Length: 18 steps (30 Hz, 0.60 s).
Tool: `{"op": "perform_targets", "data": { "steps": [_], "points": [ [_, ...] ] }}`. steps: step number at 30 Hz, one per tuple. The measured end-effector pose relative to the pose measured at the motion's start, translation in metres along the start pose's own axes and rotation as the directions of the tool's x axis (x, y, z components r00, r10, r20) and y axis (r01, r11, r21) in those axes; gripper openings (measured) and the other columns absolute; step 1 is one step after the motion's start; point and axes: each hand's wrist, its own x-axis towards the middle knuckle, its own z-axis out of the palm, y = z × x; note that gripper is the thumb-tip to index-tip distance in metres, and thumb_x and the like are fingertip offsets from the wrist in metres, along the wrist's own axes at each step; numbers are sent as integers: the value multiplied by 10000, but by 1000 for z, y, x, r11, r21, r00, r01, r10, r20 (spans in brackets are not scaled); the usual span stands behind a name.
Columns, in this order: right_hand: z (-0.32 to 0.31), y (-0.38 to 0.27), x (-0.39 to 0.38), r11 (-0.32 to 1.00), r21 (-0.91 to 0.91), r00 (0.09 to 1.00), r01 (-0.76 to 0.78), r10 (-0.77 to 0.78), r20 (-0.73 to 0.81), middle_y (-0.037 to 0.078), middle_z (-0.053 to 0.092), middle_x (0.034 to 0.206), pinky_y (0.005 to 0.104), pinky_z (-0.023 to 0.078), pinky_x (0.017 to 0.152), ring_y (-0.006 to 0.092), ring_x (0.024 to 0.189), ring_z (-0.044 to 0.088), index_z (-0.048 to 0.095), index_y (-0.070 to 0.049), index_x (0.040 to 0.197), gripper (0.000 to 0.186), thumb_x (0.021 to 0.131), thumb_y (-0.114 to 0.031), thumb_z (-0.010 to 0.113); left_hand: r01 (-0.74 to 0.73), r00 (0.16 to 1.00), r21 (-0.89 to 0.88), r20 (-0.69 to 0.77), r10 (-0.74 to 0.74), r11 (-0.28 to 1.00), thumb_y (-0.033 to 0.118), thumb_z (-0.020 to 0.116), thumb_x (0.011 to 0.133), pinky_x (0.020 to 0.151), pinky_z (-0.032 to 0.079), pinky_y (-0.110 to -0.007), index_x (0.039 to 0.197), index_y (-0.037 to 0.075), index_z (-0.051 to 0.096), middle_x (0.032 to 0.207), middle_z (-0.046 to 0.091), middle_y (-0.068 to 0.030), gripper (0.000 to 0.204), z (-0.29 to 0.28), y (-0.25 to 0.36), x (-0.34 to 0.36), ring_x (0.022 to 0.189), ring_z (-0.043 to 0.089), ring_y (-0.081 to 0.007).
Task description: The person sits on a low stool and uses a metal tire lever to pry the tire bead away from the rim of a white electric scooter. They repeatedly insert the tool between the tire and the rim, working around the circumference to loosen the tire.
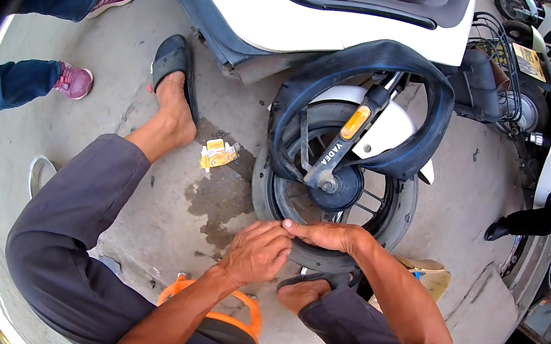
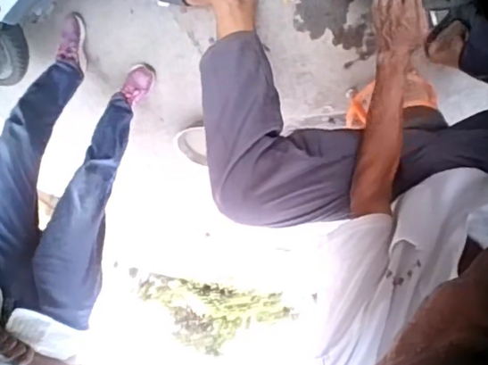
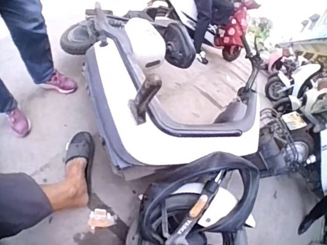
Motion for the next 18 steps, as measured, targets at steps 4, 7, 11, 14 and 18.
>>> {"op": "perform_targets", "data": {
  "steps": [4, 7, 11, 14, 18],
  "points": [
    [-3, -20, -22, 814, -555, 985, -174, 142, -101, 199, 528, 1431, 417, 377, 1092, 343, 1338, 482, 566, -4, 1368, 971, 857, -819, 435, 119, 992, 152, -71, -109, 981, 80, 647, 773, 1058, 395, -450, 1101, 2, 670, 1224, 637, -125, 339, -29, -18, 21, 1254, 508, -319],
    [-12, -9, -20, 676, -719, 987, -160, 98, -127, 217, 602, 1321, 418, 408, 1053, 354, 1281, 531, 597, 23, 1316, 945, 815, -778, 552, 60, 989, 196, 122, -85, 979, 60, 615, 783, 1138, 333, -469, 1182, -3, 652, 1357, 566, -125, 406, -16, -27, 18, 1332, 437, -331],
    [-13, -15, -11, 728, -658, 971, -192, 237, -20, 222, 605, 1315, 405, 416, 1040, 363, 1252, 551, 571, 54, 1322, 893, 815, -677, 649, 78, 986, 119, 140, -95, 990, 48, 585, 773, 1172, 294, -473, 1124, -6, 644, 1210, 593, -132, 360, 1, -12, 12, 1271, 473, -320],
    [-9, -1, 0, 830, -553, 993, 78, -112, -27, 233, 607, 1308, 395, 412, 1043, 368, 1237, 563, 521, 78, 1353, 861, 790, -533, 749, 95, 990, 88, 100, -104, 992, 50, 577, 766, 1171, 294, -476, 1054, -3, 638, 1080, 597, -140, 299, 1, -17, 18, 1199, 509, -313],
    [-3, -8, 1, 770, -637, 997, 22, -60, -38, 238, 514, 1421, 390, 384, 1092, 347, 1328, 491, 453, 74, 1413, 874, 769, -414, 786, 69, 988, 94, 132, -81, 993, 54, 584, 771, 1169, 307, -464, 977, 11, 637, 1017, 597, -123, 217, -6, -35, 25, 1129, 545, -286]
  ]
}}
